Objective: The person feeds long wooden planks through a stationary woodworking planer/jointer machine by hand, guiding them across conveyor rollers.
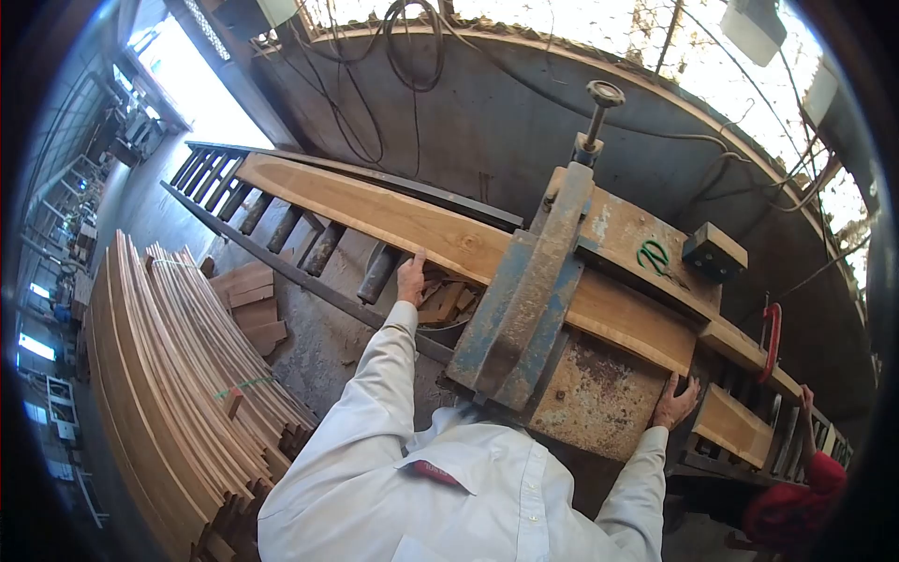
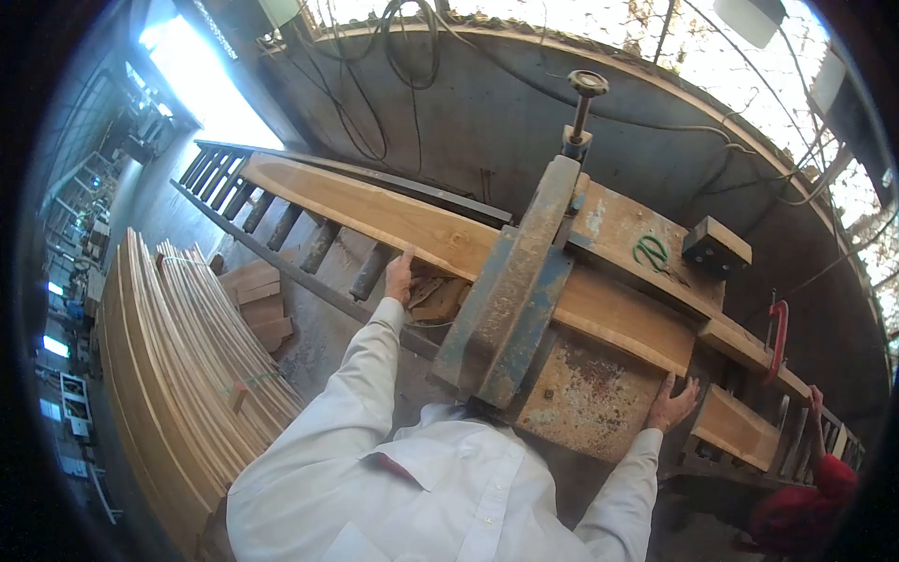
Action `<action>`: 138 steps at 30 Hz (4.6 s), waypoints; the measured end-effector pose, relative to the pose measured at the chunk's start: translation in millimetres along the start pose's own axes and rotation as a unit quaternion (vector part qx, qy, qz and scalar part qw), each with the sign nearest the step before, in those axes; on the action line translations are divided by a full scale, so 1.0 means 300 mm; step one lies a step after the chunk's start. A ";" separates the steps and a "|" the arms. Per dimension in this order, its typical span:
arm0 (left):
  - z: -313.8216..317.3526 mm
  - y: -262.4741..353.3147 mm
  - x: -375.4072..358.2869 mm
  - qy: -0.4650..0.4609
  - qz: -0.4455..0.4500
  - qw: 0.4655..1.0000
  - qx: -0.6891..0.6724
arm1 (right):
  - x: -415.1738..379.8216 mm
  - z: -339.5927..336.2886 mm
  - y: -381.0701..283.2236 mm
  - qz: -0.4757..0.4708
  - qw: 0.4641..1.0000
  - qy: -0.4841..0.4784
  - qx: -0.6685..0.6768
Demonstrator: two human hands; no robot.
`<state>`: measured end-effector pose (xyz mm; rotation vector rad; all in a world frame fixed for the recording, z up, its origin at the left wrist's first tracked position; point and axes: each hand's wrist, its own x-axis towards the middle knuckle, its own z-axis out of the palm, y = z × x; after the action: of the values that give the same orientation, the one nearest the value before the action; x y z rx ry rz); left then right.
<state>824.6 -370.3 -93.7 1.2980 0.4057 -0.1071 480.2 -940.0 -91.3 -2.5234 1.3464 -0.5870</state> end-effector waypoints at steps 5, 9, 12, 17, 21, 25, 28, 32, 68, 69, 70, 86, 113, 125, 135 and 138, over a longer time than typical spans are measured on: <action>-0.014 -0.003 0.007 -0.017 0.003 1.000 0.000 | -0.009 -0.015 -0.020 0.014 1.000 -0.003 0.018; -0.021 0.009 0.002 -0.032 -0.010 0.999 -0.010 | -0.008 -0.002 -0.016 -0.008 1.000 0.015 0.010; -0.026 0.020 -0.002 -0.055 -0.015 0.998 0.008 | 0.003 0.046 0.046 -0.004 0.997 0.019 0.078; -0.051 0.000 0.025 -0.078 -0.023 0.996 0.024 | -0.094 -0.003 -0.110 0.113 0.896 0.083 0.422; -0.056 0.012 0.028 -0.091 -0.028 0.995 0.006 | -0.239 0.126 -0.272 0.250 0.791 0.076 0.554; -0.063 0.022 0.019 -0.072 -0.027 0.997 0.022 | -0.251 0.095 -0.494 0.344 0.639 -0.203 0.658; -0.067 0.013 0.022 -0.075 -0.025 0.997 0.024 | -0.212 0.078 -0.567 0.352 0.612 -0.296 0.644; -0.063 0.017 0.030 -0.082 -0.035 0.996 0.018 | -0.186 0.100 -0.560 0.336 0.648 -0.312 0.608; -0.228 -0.023 0.269 -0.230 0.243 0.891 0.307 | -0.251 -0.249 0.249 0.002 0.974 0.181 0.136; -0.242 -0.020 0.340 -0.302 0.187 0.915 0.191 | -0.294 -0.247 0.213 -0.027 0.983 0.150 0.101; -0.273 -0.049 0.380 -0.282 0.222 0.902 0.241 | -0.316 -0.244 0.186 -0.040 0.987 0.142 0.066; -0.049 -0.028 -0.033 -0.157 -0.100 0.983 0.010 | -0.133 -0.069 0.025 -0.036 0.998 -0.003 0.056; -0.010 0.054 -0.001 -0.090 -0.061 0.994 0.015 | 0.015 0.017 -0.048 -0.021 1.000 0.003 -0.005; -0.039 0.039 0.014 0.013 0.026 0.999 0.045 | 0.004 0.011 -0.045 0.015 0.998 -0.046 -0.030; -0.033 0.024 0.021 0.014 0.028 0.999 0.024 | 0.006 0.020 -0.020 0.003 0.999 -0.034 -0.023; -0.038 0.024 0.022 0.014 0.014 0.999 0.037 | 0.004 0.009 -0.027 0.014 0.998 -0.050 -0.019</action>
<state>830.3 -356.3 -91.8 1.3782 0.4100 -0.0804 488.2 -936.4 -90.4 -2.5236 1.3667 -0.4279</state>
